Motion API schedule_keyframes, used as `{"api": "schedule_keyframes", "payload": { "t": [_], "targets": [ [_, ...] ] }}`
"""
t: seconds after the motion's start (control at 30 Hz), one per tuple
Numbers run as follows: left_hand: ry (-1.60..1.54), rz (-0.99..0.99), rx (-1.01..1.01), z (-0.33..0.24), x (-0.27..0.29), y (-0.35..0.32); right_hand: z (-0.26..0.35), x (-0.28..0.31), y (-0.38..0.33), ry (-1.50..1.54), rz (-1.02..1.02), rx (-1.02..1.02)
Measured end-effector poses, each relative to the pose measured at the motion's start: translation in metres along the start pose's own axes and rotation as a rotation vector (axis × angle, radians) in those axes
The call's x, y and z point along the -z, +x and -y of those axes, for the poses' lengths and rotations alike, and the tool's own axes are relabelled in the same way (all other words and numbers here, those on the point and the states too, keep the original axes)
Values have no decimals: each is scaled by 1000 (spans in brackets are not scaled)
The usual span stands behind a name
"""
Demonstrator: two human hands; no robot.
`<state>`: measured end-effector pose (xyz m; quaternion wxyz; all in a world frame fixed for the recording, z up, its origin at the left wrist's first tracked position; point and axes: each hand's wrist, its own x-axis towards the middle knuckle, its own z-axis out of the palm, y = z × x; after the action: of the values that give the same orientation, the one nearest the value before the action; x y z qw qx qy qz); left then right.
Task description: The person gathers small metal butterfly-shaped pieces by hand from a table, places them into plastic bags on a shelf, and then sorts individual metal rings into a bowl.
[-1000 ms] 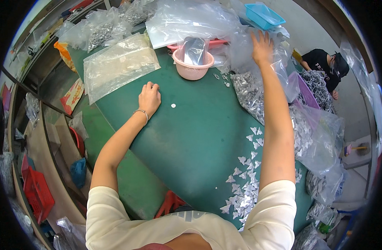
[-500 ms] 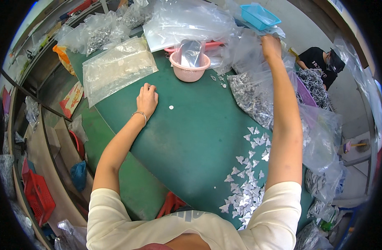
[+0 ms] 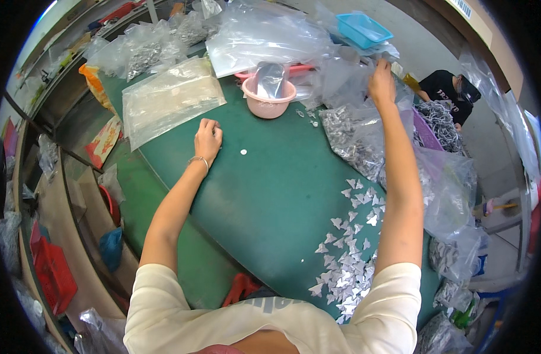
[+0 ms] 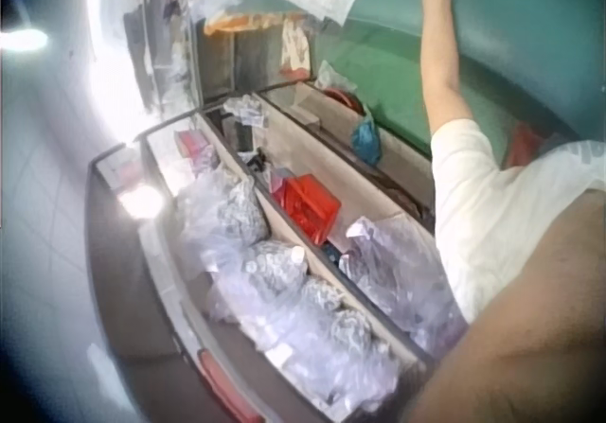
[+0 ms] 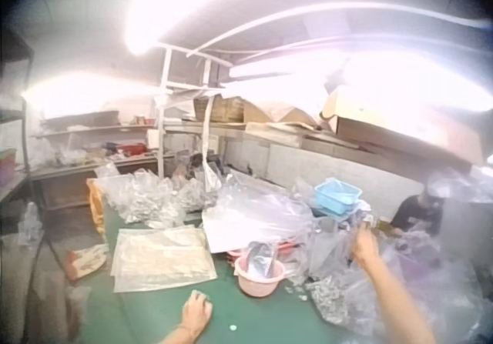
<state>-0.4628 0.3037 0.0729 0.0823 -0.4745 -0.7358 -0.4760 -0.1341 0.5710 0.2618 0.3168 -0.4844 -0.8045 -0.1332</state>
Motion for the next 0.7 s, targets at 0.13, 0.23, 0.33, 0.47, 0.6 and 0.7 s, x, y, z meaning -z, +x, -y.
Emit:
{"api": "schedule_keyframes", "payload": {
  "t": [0.13, 0.23, 0.33, 0.47, 0.6, 0.7],
  "targets": [
    [-186, -200, 27, 29, -6, 7, 46, 12, -41, -79, -338, 468],
    [-801, -111, 688, 27, 6, 17, 100, 10, -106, 132, -26, 575],
    [-1614, -155, 999, 55, 13, 29, 153, -15, -165, 505, 336, 624],
    [-2152, -230, 1202, 35, 33, 26, 199, -51, -208, 749, 587, 314],
    [-2084, -256, 1270, 13, 55, -3, 218, -86, -222, 653, 432, 268],
    [-1849, -163, 1254, 10, 71, -27, 228, -90, -220, 648, 429, 213]
  ]
}}
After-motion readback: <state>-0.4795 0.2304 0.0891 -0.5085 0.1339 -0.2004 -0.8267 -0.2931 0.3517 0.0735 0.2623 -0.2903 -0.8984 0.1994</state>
